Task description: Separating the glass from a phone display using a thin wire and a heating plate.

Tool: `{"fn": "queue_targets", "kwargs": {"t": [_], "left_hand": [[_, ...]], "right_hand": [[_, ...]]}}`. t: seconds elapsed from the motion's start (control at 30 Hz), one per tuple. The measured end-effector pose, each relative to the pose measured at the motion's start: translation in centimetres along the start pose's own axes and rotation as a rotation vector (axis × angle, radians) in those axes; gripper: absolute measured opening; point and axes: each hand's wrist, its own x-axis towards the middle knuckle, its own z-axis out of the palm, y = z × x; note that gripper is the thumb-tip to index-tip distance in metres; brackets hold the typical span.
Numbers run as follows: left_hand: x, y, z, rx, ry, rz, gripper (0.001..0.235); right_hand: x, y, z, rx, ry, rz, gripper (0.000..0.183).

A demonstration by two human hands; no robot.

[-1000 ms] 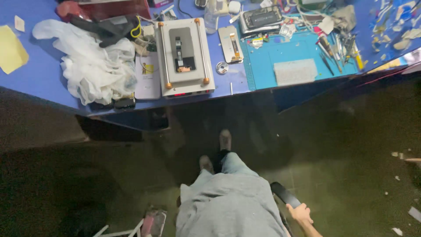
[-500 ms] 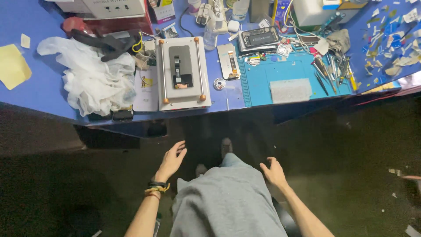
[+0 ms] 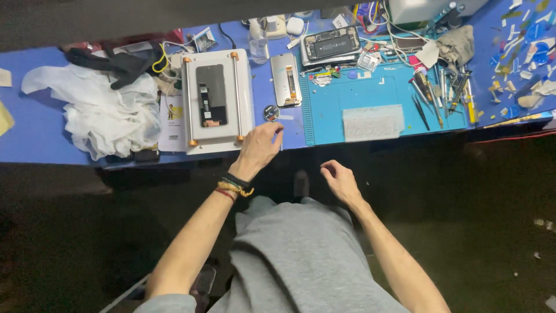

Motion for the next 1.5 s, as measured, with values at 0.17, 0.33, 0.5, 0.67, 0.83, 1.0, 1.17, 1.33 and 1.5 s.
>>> {"fn": "queue_targets", "kwargs": {"t": [0.17, 0.33, 0.5, 0.67, 0.83, 1.0, 1.17, 1.33, 1.5], "left_hand": [[2.5, -1.2, 3.4, 0.169, -0.067, 0.074, 0.017], [4.7, -1.6, 5.1, 0.379, -0.202, 0.084, 0.017], [7.8, -4.1, 7.5, 0.699, -0.121, -0.029, 0.024], [9.6, -5.3, 7.5, 0.646, -0.141, 0.03, 0.021], [8.3, -7.6, 7.2, 0.584, -0.172, 0.095, 0.018], [7.7, -9.1, 7.5, 0.515, -0.185, 0.122, 0.014], [9.3, -9.5, 8.0, 0.47, -0.187, 0.138, 0.012], [8.7, -9.3, 7.2, 0.443, -0.147, 0.148, 0.01], [9.0, -8.7, 6.7, 0.395, -0.095, 0.148, 0.009]], "right_hand": [[0.1, 6.2, -0.6, 0.051, -0.075, 0.108, 0.025], [-1.6, 23.4, 2.0, -0.072, -0.081, 0.379, 0.033], [-8.8, 27.9, 2.0, -0.108, -0.25, 0.735, 0.022], [-7.8, 25.3, 2.1, 0.056, -0.096, 0.726, 0.027], [-4.2, 19.0, 0.9, -0.042, -0.045, 0.609, 0.031], [-1.7, 3.2, -1.2, 0.019, 0.272, 0.061, 0.013], [3.9, -6.6, 1.9, -0.021, 0.205, -0.332, 0.014], [13.3, -6.3, 8.3, -0.318, 0.21, -0.387, 0.038], [14.7, -6.8, 9.7, -0.408, 0.143, -0.261, 0.036]]}}
